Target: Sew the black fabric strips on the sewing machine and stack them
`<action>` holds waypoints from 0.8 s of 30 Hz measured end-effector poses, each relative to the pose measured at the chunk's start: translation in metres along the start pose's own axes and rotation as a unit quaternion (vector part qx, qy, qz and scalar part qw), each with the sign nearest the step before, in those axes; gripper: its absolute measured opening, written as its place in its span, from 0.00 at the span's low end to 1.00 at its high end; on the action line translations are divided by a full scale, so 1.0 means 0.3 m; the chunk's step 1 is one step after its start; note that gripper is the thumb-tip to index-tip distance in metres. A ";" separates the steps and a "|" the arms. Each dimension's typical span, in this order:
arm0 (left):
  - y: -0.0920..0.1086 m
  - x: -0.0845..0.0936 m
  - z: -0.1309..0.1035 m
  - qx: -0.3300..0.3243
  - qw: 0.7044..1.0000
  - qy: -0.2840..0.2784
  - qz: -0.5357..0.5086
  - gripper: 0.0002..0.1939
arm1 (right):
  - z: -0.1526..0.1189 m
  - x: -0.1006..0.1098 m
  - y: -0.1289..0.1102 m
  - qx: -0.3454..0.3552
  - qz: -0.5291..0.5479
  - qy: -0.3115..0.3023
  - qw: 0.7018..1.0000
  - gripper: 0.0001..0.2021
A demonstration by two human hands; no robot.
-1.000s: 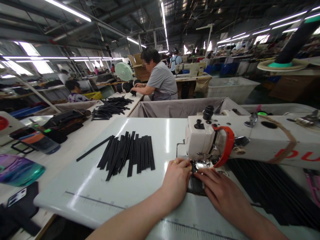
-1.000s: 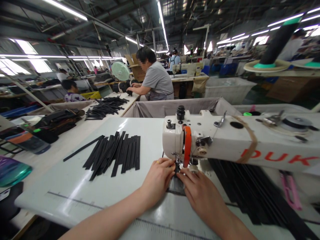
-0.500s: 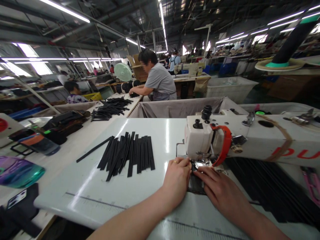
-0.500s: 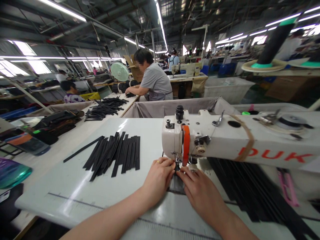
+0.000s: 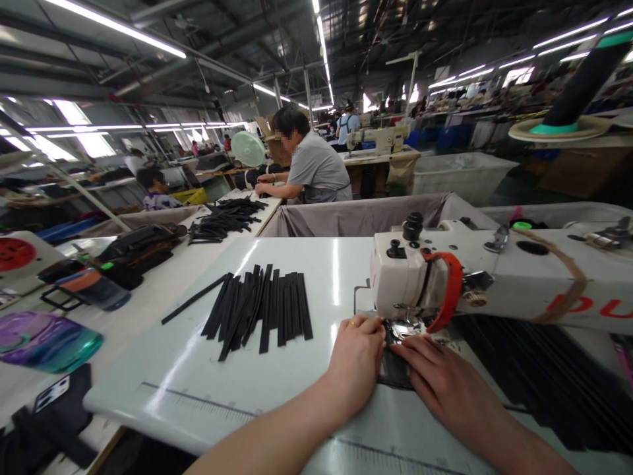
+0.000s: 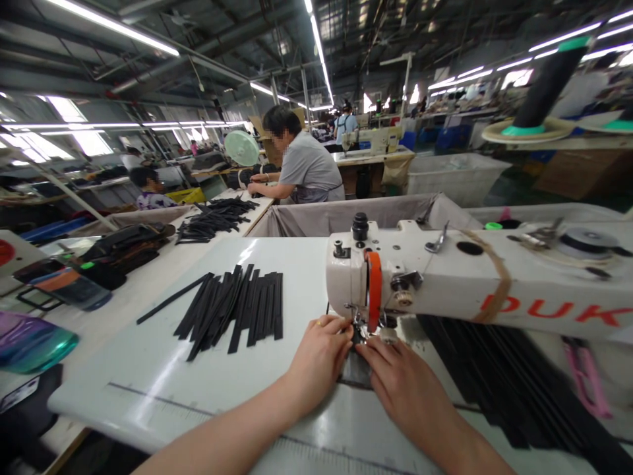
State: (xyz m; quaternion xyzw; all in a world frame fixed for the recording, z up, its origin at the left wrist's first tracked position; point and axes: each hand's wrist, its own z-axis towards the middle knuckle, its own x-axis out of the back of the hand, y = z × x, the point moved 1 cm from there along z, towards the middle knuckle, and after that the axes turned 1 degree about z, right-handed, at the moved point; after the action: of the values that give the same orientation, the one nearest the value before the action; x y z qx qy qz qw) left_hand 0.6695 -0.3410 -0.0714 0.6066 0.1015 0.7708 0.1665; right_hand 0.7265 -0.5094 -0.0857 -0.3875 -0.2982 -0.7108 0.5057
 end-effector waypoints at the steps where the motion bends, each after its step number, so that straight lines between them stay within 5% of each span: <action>1: 0.000 0.001 0.002 0.000 1.000 -0.001 0.005 0.13 | -0.001 -0.001 0.001 0.002 -0.002 0.004 1.000 0.16; 4: -0.018 0.011 0.007 0.011 1.000 0.000 0.023 0.14 | -0.007 -0.008 0.002 0.004 -0.005 0.008 1.000 0.16; 8: -0.118 0.066 -0.037 0.104 0.982 0.024 0.152 0.19 | -0.017 -0.019 0.008 0.001 -0.005 0.020 1.000 0.16; 13: -0.364 0.176 -0.188 0.182 0.951 -0.028 0.248 0.23 | -0.023 -0.031 0.019 0.004 -0.009 0.046 0.999 0.17; 17: -0.593 0.291 -0.263 0.154 0.951 -0.057 0.260 0.24 | -0.023 -0.030 0.015 0.008 -0.011 0.035 0.999 0.17; 21: -0.732 0.378 -0.208 0.219 0.927 -0.041 0.303 0.24 | -0.021 -0.025 0.006 -0.013 0.002 0.010 1.000 0.18; 24: -0.672 0.348 -0.096 0.278 0.910 0.036 0.306 0.24 | -0.022 -0.023 0.005 -0.024 0.015 0.001 1.000 0.18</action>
State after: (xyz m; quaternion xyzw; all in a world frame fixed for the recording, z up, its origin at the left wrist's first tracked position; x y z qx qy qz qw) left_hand 0.6466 -0.1139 -0.0565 0.6013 0.1273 0.7459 -0.2565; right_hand 0.7275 -0.5118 -0.0948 -0.4030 -0.2744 -0.7105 0.5074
